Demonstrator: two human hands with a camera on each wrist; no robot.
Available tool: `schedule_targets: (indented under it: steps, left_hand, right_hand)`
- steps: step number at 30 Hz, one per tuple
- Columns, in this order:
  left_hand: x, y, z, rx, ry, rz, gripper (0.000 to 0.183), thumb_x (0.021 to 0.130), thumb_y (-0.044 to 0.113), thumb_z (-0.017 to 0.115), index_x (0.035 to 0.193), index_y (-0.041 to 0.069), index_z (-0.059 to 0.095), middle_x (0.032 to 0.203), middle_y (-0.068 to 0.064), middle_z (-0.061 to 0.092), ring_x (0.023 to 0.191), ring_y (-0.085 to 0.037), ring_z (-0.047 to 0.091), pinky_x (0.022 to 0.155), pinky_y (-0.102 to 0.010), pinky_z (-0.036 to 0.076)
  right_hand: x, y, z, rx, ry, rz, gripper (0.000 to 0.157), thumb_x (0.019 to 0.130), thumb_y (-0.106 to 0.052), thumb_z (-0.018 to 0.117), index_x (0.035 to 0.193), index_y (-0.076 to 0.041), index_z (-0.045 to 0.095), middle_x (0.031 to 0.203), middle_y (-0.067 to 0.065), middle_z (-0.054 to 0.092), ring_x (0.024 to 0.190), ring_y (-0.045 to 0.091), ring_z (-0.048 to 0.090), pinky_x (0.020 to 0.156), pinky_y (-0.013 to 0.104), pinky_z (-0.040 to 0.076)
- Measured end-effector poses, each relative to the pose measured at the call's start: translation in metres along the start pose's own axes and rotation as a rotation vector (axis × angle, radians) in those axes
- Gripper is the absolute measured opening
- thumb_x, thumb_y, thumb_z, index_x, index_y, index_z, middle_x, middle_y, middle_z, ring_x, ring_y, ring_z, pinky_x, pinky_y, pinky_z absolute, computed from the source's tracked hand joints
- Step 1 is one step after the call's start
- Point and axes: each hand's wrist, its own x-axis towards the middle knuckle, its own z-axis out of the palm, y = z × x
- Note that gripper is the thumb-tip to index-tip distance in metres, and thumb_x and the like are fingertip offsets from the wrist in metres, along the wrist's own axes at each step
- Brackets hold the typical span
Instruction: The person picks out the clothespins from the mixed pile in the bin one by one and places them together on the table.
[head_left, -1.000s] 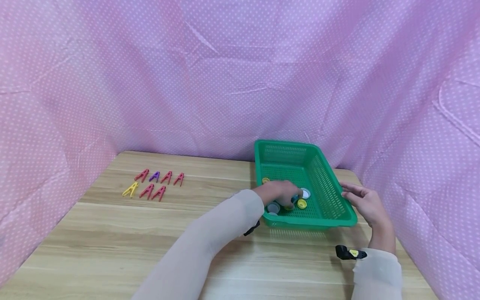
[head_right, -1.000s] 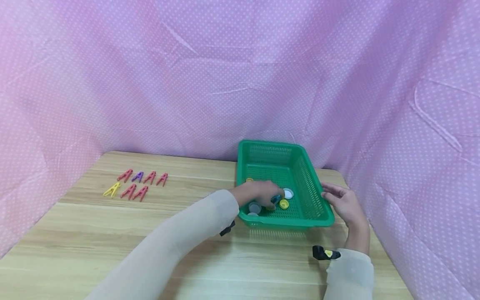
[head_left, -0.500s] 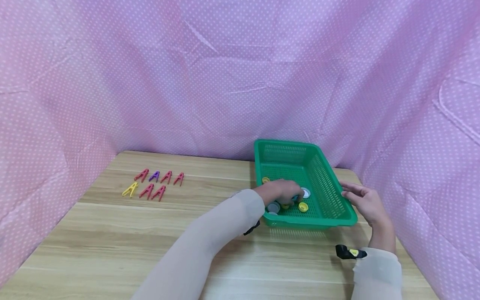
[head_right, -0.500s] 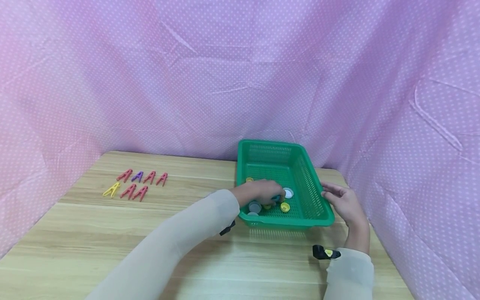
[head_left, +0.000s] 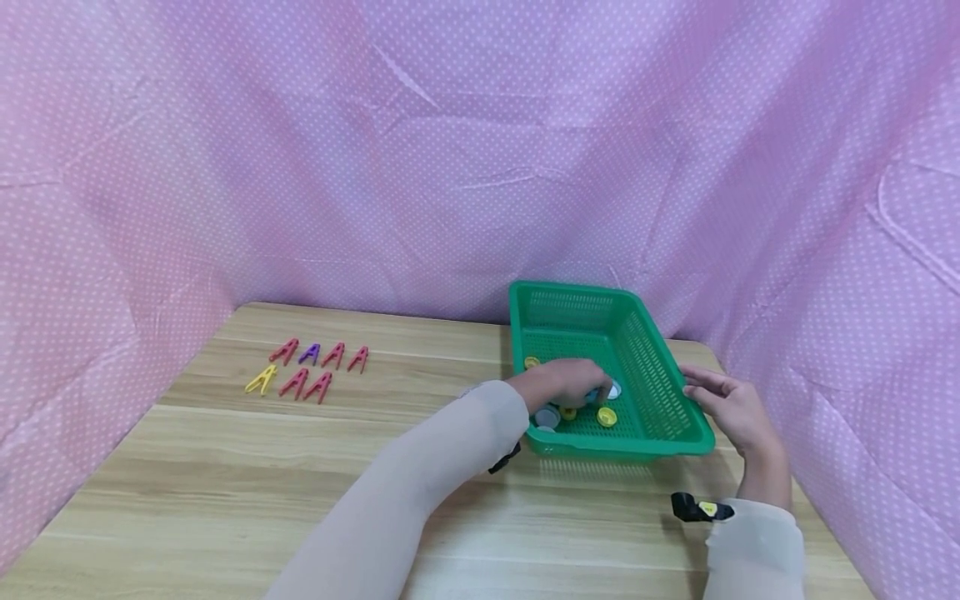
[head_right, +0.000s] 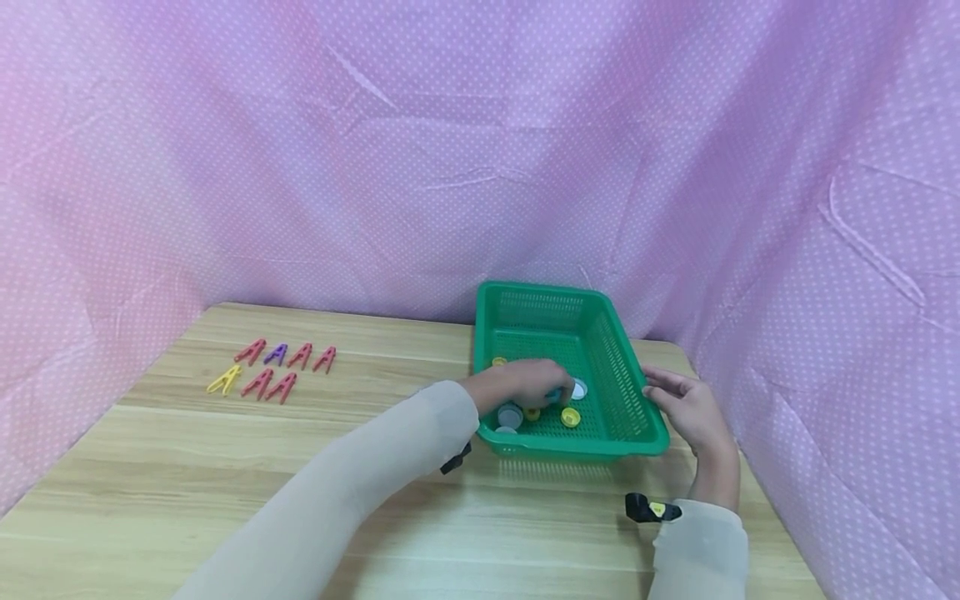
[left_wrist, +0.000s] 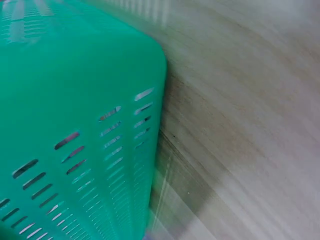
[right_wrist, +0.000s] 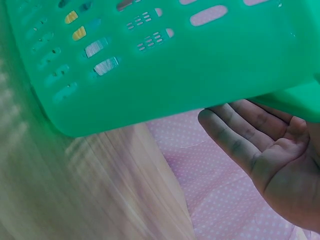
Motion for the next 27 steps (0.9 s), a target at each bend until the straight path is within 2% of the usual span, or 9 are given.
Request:
schedule_targets:
  steps: [6,12,19,22,27]
  left_hand:
    - [-0.004,-0.001,-0.005,-0.088,0.037,0.031,0.022,0.101,0.008,0.062,0.119,0.022,0.067,0.123,0.009,0.063,0.096,-0.006,0.056,0.076,-0.022,0.048]
    - [-0.009,-0.002,-0.013,-0.100,0.054,0.074,0.030,0.101,0.009,0.062,0.129,0.018,0.066,0.130,0.008,0.061,0.110,-0.004,0.055,0.086,-0.020,0.048]
    - [-0.017,-0.005,-0.023,-0.124,0.083,0.122,0.029,0.101,0.009,0.062,0.129,0.015,0.066,0.131,0.006,0.062,0.127,-0.010,0.053,0.099,-0.022,0.046]
    - [-0.022,-0.006,-0.028,-0.148,0.088,0.122,0.030,0.101,0.008,0.062,0.130,0.016,0.065,0.132,0.005,0.061,0.128,-0.012,0.053,0.098,-0.022,0.047]
    - [-0.031,-0.007,-0.037,-0.205,0.095,0.086,0.037,0.100,0.008,0.065,0.136,0.017,0.060,0.131,0.003,0.061,0.125,-0.013,0.056,0.092,-0.020,0.049]
  right_hand:
    - [0.000,0.000,0.001,0.002,0.000,0.004,0.050,0.103,-0.025,0.062,0.145,0.002,0.054,0.131,0.008,0.067,0.105,-0.009,0.058,0.082,0.009,0.048]
    - [0.001,0.000,0.001,0.011,0.001,-0.014,0.049,0.103,-0.023,0.062,0.144,0.003,0.054,0.127,0.002,0.069,0.103,-0.013,0.056,0.082,0.010,0.049]
    - [0.001,0.000,0.000,0.014,0.003,-0.022,0.048,0.103,-0.020,0.062,0.144,0.005,0.054,0.124,-0.002,0.070,0.101,-0.016,0.055,0.081,0.010,0.049]
    - [0.001,0.000,0.000,0.014,0.001,-0.022,0.048,0.103,-0.019,0.062,0.144,0.005,0.054,0.124,-0.001,0.070,0.101,-0.016,0.055,0.081,0.010,0.049]
    - [0.000,-0.001,-0.001,-0.005,-0.012,-0.010,0.051,0.104,-0.026,0.062,0.145,0.003,0.054,0.130,0.007,0.068,0.103,-0.015,0.054,0.081,0.009,0.048]
